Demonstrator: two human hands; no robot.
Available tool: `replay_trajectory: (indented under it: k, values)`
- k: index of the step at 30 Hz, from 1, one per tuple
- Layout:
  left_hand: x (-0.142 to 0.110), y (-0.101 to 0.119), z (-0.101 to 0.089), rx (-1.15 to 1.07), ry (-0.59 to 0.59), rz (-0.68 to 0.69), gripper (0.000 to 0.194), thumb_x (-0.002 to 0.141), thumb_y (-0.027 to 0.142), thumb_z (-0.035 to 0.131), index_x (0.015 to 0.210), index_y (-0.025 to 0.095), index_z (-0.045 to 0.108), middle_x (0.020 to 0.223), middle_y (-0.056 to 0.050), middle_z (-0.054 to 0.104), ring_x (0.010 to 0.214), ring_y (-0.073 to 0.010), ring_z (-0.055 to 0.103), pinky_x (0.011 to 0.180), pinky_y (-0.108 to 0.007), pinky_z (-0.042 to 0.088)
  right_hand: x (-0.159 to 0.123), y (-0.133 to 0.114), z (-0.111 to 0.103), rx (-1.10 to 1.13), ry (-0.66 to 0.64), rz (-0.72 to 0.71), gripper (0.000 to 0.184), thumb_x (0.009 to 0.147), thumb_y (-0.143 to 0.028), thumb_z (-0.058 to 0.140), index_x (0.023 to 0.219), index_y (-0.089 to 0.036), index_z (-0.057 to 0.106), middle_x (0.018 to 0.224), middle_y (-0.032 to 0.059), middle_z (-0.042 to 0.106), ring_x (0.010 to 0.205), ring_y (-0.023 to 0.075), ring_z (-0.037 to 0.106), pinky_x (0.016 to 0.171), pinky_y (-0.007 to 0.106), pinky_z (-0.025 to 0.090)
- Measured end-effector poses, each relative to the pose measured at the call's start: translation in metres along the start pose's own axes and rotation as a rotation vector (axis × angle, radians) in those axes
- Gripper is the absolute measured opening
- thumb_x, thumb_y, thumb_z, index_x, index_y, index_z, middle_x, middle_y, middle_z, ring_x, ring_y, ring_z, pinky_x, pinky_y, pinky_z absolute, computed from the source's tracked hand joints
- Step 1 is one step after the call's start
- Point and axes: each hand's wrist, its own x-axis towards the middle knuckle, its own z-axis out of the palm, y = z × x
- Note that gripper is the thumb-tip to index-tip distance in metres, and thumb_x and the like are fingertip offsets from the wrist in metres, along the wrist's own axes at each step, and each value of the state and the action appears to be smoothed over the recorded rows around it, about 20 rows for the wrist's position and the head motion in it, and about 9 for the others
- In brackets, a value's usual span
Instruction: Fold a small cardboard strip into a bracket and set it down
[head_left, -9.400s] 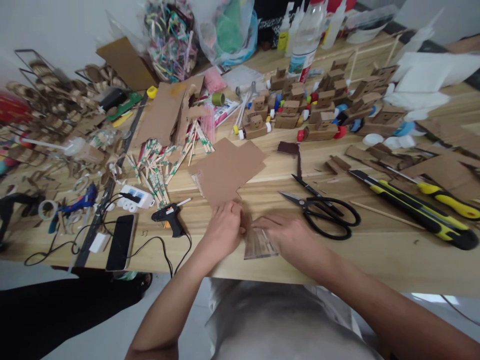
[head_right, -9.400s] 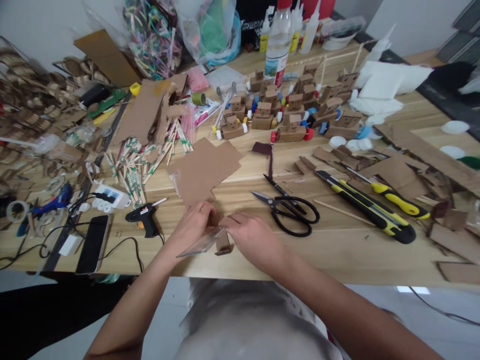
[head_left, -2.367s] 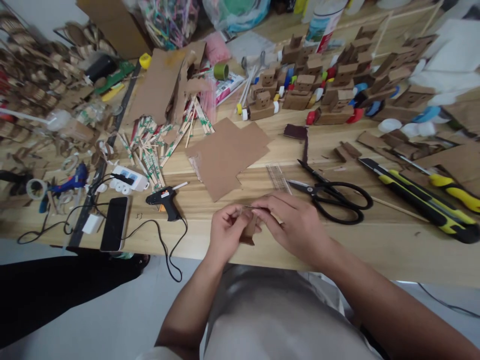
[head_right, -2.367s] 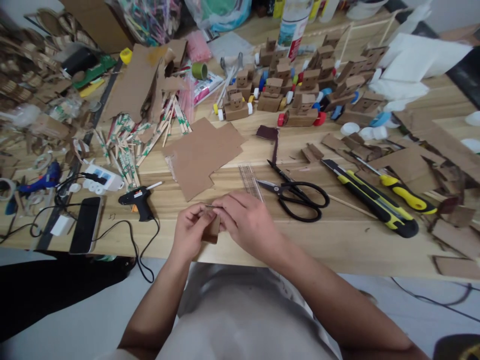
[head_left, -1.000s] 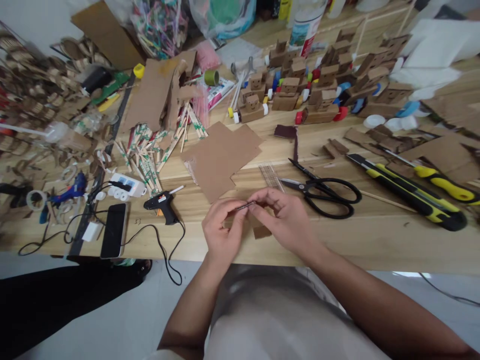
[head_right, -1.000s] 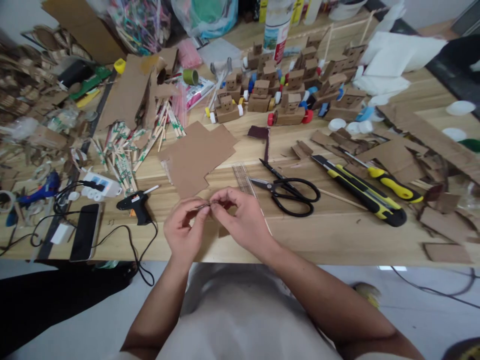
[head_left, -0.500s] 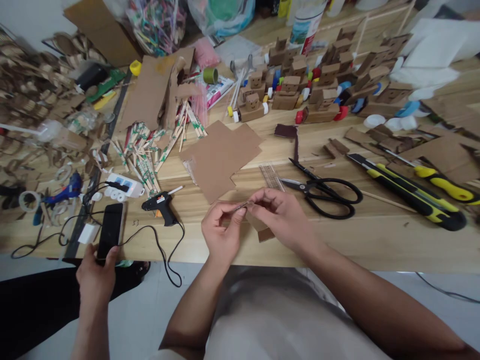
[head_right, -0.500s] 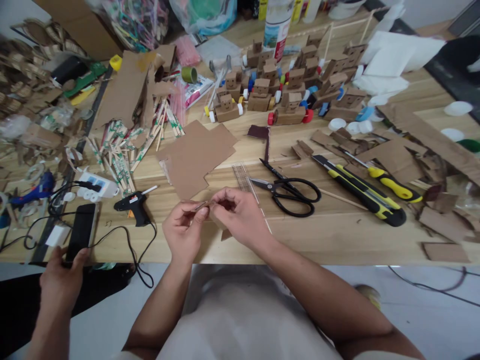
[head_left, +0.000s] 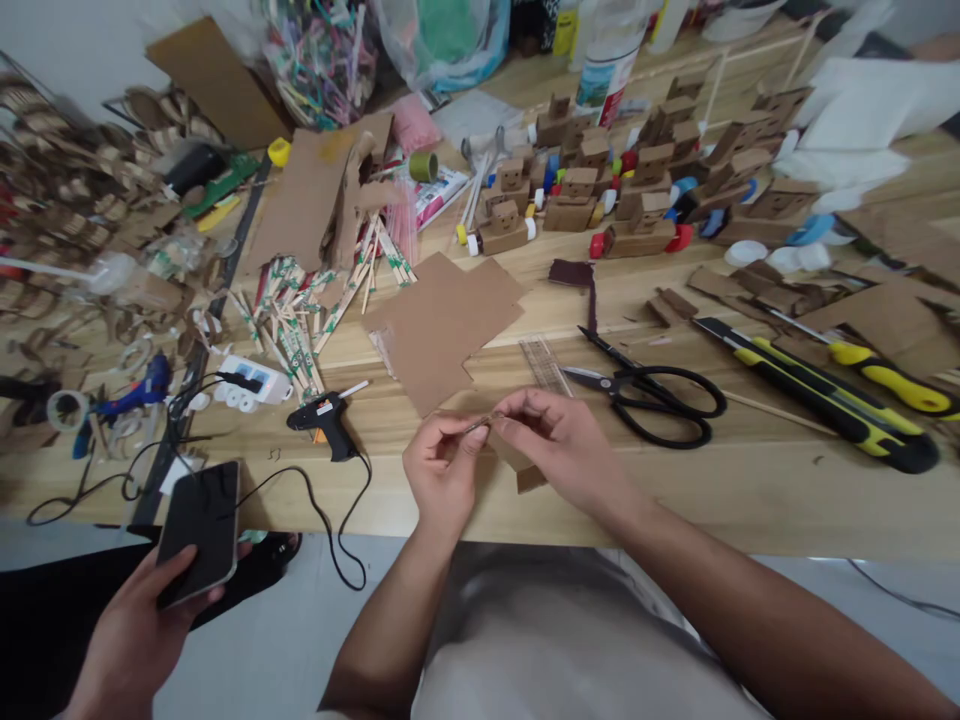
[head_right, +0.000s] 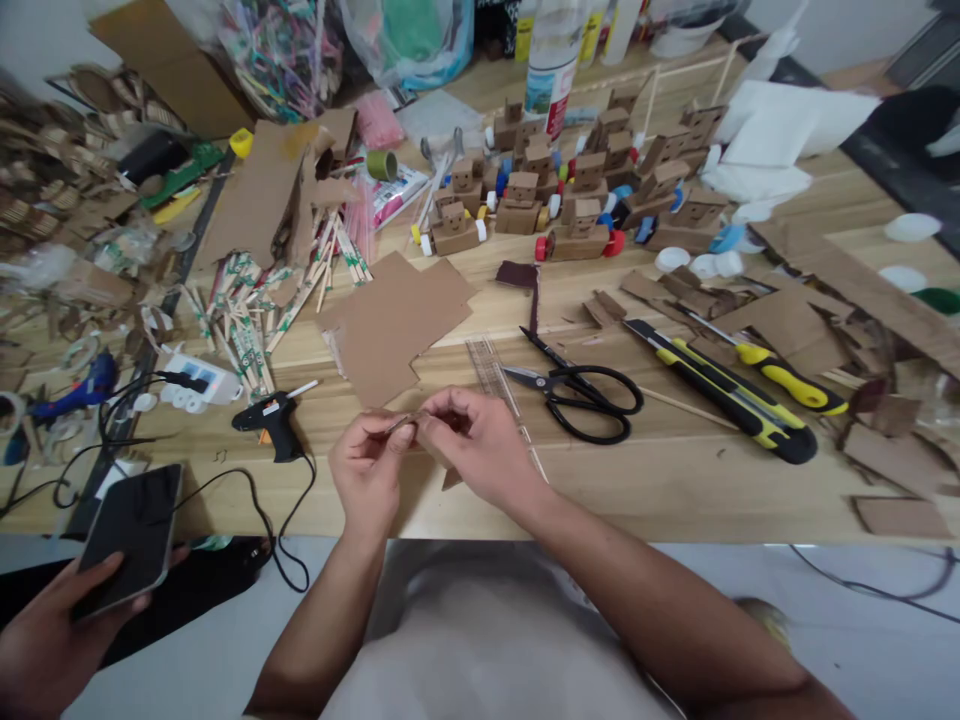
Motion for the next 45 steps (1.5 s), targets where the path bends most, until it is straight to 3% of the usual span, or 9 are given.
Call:
replay_trajectory:
  k: [5, 10, 15, 18, 20, 23, 26, 37, 45]
  values:
    - [-0.002, 0.0, 0.001, 0.055, -0.024, 0.157, 0.027, 0.091, 0.045, 0.084, 0.078, 0.022, 0.08, 0.075, -0.002, 0.078, 0.07, -0.0152, 0.074, 0.066, -0.024, 0.058, -0.005, -0.001, 0.001, 0.037, 0.053, 0.064, 0.018, 0.065, -0.041, 0.064, 0.07, -0.023, 0.066, 0.062, -0.0016, 0.062, 0.053, 0.0148, 0.056, 0.035, 0.023, 0.046]
    - [0.0, 0.0, -0.002, 0.062, -0.077, 0.211, 0.02, 0.093, 0.04, 0.082, 0.082, 0.024, 0.082, 0.078, -0.003, 0.079, 0.073, -0.0154, 0.075, 0.068, -0.024, 0.058, -0.009, 0.0, -0.001, 0.018, 0.085, -0.076, 0.014, 0.072, -0.037, 0.064, 0.069, -0.023, 0.068, 0.064, -0.001, 0.067, 0.056, 0.0143, 0.061, 0.047, 0.025, 0.056]
    - [0.005, 0.008, -0.008, -0.096, -0.225, -0.045, 0.028, 0.084, 0.05, 0.089, 0.089, 0.023, 0.082, 0.083, -0.004, 0.079, 0.077, -0.0166, 0.075, 0.07, -0.023, 0.059, -0.014, 0.003, -0.006, -0.124, 0.112, -0.228, 0.015, 0.08, -0.031, 0.063, 0.076, -0.023, 0.075, 0.068, 0.0009, 0.073, 0.058, 0.016, 0.067, 0.046, 0.024, 0.053]
    - [0.008, 0.013, -0.013, -0.215, -0.305, -0.224, 0.052, 0.077, 0.066, 0.088, 0.104, 0.023, 0.082, 0.093, -0.007, 0.081, 0.087, -0.0198, 0.077, 0.074, -0.025, 0.061, -0.016, 0.005, -0.01, -0.246, 0.136, -0.357, 0.016, 0.085, -0.023, 0.061, 0.078, -0.023, 0.075, 0.07, 0.0011, 0.076, 0.062, 0.0164, 0.07, 0.054, 0.026, 0.057]
    - [0.009, 0.016, -0.015, -0.234, -0.328, -0.321, 0.059, 0.078, 0.076, 0.081, 0.101, 0.021, 0.082, 0.092, -0.009, 0.08, 0.089, -0.0218, 0.077, 0.075, -0.028, 0.062, -0.017, 0.006, -0.012, -0.341, 0.144, -0.456, 0.018, 0.086, -0.019, 0.06, 0.079, -0.023, 0.075, 0.073, 0.0015, 0.078, 0.065, 0.0163, 0.072, 0.061, 0.026, 0.058]
    - [0.011, 0.019, -0.014, -0.194, -0.369, -0.462, 0.058, 0.077, 0.075, 0.083, 0.092, 0.02, 0.08, 0.088, -0.008, 0.079, 0.085, -0.0218, 0.075, 0.078, -0.031, 0.064, -0.017, 0.006, -0.013, -0.425, 0.136, -0.537, 0.02, 0.088, -0.016, 0.059, 0.082, -0.024, 0.076, 0.076, 0.0019, 0.08, 0.065, 0.0161, 0.073, 0.061, 0.026, 0.059]
    - [0.011, 0.02, -0.011, -0.217, -0.399, -0.525, 0.056, 0.07, 0.07, 0.091, 0.094, 0.02, 0.079, 0.089, -0.006, 0.079, 0.084, -0.0206, 0.075, 0.079, -0.031, 0.064, -0.017, 0.006, -0.013, -0.397, 0.132, -0.502, 0.021, 0.089, -0.016, 0.06, 0.086, -0.025, 0.078, 0.081, 0.0017, 0.082, 0.069, 0.0173, 0.077, 0.066, 0.028, 0.063]
    - [0.003, 0.029, -0.004, -0.032, -0.215, -0.253, 0.052, 0.072, 0.069, 0.09, 0.082, 0.019, 0.08, 0.07, -0.003, 0.077, 0.061, -0.016, 0.071, 0.061, -0.025, 0.06, -0.028, 0.003, -0.015, -0.215, 0.078, -0.339, 0.015, 0.094, -0.03, 0.069, 0.102, -0.025, 0.08, 0.099, 0.0065, 0.085, 0.085, 0.0212, 0.082, 0.075, 0.031, 0.069]
    - [0.001, 0.036, -0.006, 0.086, -0.141, -0.133, 0.044, 0.074, 0.065, 0.09, 0.075, 0.021, 0.082, 0.066, -0.005, 0.079, 0.057, -0.0175, 0.073, 0.054, -0.024, 0.059, -0.027, -0.008, -0.02, -0.404, -0.027, -0.38, 0.014, 0.095, -0.032, 0.069, 0.083, -0.026, 0.074, 0.075, 0.0016, 0.08, 0.065, 0.0182, 0.074, 0.061, 0.027, 0.061]
